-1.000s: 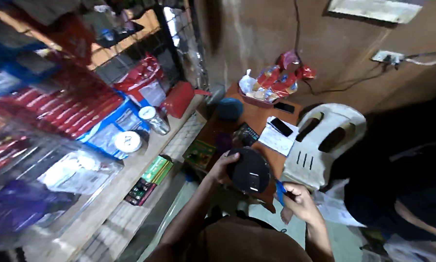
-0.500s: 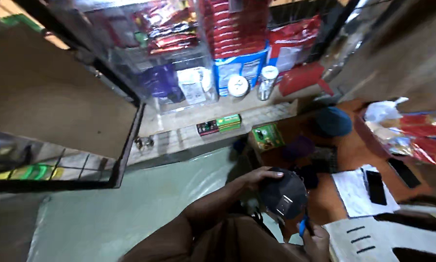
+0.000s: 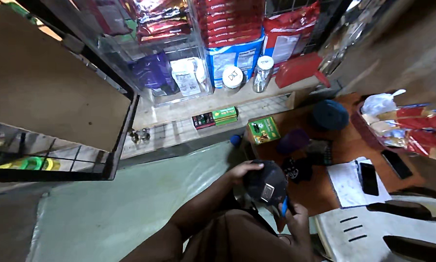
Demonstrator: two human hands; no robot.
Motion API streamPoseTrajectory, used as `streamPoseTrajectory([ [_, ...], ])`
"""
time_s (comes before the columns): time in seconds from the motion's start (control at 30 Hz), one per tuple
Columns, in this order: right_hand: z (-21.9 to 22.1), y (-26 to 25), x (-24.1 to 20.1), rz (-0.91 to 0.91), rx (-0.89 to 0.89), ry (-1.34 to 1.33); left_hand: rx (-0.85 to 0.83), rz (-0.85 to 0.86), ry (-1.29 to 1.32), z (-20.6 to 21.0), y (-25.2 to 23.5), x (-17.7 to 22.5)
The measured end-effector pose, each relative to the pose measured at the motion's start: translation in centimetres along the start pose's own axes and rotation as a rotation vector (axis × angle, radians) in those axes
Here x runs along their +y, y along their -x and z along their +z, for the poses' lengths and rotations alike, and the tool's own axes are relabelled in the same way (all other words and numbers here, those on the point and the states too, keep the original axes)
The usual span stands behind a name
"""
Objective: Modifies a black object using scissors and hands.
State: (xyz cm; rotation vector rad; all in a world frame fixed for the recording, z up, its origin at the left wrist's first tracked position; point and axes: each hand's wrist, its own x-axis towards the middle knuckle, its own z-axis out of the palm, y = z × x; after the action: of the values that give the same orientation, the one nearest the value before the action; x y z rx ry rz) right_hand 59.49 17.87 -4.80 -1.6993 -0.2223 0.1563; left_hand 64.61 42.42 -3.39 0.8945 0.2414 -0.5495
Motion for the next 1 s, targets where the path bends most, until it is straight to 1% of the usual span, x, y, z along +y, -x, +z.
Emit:
streamPoseTrajectory([
  [0.1, -0.1, -0.2, -0.2, 0.013, -0.001, 0.06, 0.015, 0.028, -0.077, -0.1, 0.0, 0.4],
  [0.2, -0.2, -0.1, -0.4, 0.057, -0.043, 0.123, -0.011, 0.039, -0.151, -1.8, -0.6, -0.7],
  [0.27, -0.3, -0.2, -0.3, 0.068, -0.067, 0.157, -0.029, 0.037, -0.121, -2.2, -0.9, -1.0],
  [0.33, -0.3, -0.2, -0.1, 0.075, -0.094, 0.167, -0.004, 0.007, -0.11, -2.0, -0.7, -0.7],
  [0.53, 0.2, 0.6, -0.2, 0.115, -0.156, 0.085, -0.039, -0.054, -0.139, -2.4, -0.1, 0.1],
  [0.63, 0.4, 0.7, -0.9, 0.191, -0.197, 0.016, -0.033, -0.057, -0.137, -2.6, 0.2, 0.4],
  [0.8, 0.2, 0.7, -1.1, 0.259, -0.286, -0.099, -0.037, -0.058, -0.18, -2.9, 0.7, 0.7],
  [0.87, 0.3, 0.8, -1.6, 0.276, -0.27, -0.081, -0.05, -0.032, -0.186, -2.9, 1.0, 0.8],
  [0.9, 0.5, 0.8, -1.7, 0.262, -0.235, -0.039, -0.059, -0.013, -0.184, -3.0, 1.2, 0.8],
  [1.0, 0.8, 1.0, -0.8, 0.141, -0.135, 0.082, -0.029, 0.031, -0.174, -2.9, 1.6, 0.5],
])
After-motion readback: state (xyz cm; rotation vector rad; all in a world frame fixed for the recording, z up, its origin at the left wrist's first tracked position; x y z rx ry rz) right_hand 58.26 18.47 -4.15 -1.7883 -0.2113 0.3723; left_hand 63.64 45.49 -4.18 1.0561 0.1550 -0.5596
